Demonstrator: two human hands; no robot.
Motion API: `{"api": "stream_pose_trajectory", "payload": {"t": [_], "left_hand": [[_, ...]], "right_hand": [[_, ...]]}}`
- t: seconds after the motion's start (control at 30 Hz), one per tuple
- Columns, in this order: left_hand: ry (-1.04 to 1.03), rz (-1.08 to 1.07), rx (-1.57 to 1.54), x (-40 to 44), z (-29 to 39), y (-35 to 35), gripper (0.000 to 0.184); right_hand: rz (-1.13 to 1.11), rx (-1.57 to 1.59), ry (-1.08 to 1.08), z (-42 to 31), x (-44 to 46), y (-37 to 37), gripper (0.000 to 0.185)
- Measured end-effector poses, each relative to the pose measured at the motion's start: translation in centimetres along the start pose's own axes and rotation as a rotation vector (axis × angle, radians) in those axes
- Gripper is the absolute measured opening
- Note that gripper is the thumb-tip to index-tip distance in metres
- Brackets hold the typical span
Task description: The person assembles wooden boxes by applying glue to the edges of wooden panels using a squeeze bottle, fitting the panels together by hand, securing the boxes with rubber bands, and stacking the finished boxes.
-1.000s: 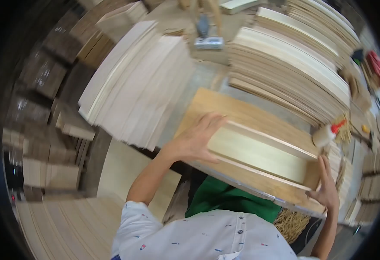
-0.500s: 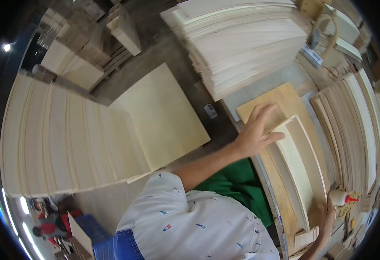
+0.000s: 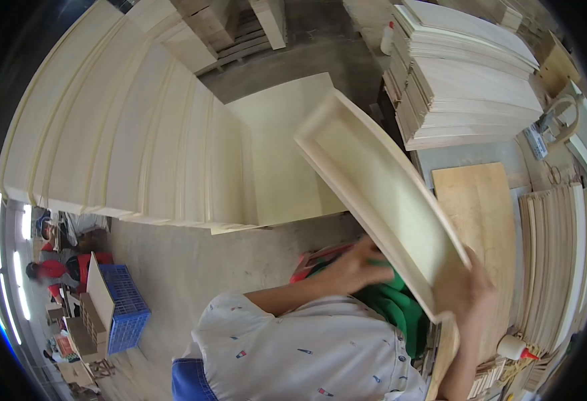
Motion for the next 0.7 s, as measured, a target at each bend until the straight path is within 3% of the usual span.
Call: {"api": "stream_pose_trajectory", "payload": {"t": [0.1,0.17,0.2,0.27,0.33,0.4,0.47,0.57,0.63,0.67,0.7], "left_hand": [[-0.085,0.484,-0.112,-0.1,-1.3,9.7,0.067],[-0.176,0.59,-0.468,-1.0,-1.0,13.6,0.067],[-0.169,0.59,-0.474,-0.8,-1.1,14.8,0.067],[-0.135,0.741,0.058,-1.6,-0.9,17.9,0.062],[-0.106,0.842,0.161,-1.4,-5.2,21.5,0.06],[-0.078,0.924,0.274,-0.6,-9.1,25.5,0.059],[0.05,1.177,0.287,-2.1,-12.2,30.1,0.059],[0.109,1.065,0.5,-2.5,-9.2,33.0,0.056],[0.498,0.996,0.561,-3.1,-12.5,35.9,0.054],[0.504,0.988,0.564,-3.1,-14.0,36.5,0.054],[0.383,1.133,0.756,-3.6,-13.5,37.5,0.055]], "right_hand": [[0.085,0.081,0.258,-6.4,3.9,-8.1,0.043],[0.076,0.04,0.318,-8.5,5.0,-15.5,0.036],[0.051,0.103,0.346,-10.3,5.0,-17.7,0.035],[0.011,0.138,0.376,-11.6,5.5,-22.1,0.036],[-0.006,0.152,0.379,-12.5,6.4,-24.4,0.034],[-0.025,0.302,0.513,-14.1,6.5,-25.2,0.035],[-0.162,0.329,0.48,-13.8,5.6,-26.3,0.034],[-0.302,0.325,0.382,-11.2,3.5,-26.6,0.032],[-0.353,0.345,0.323,-8.3,2.6,-26.5,0.032],[-0.396,0.369,0.277,-6.9,2.2,-26.7,0.032],[-0.394,0.369,0.267,-6.0,1.9,-26.4,0.032]]}}
Point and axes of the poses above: each hand's wrist, its own x-axis towards the middle knuckle, its own y-axis out of the back of the hand, z = x × y, the point moved 10 cm from there along x, towards the middle knuckle
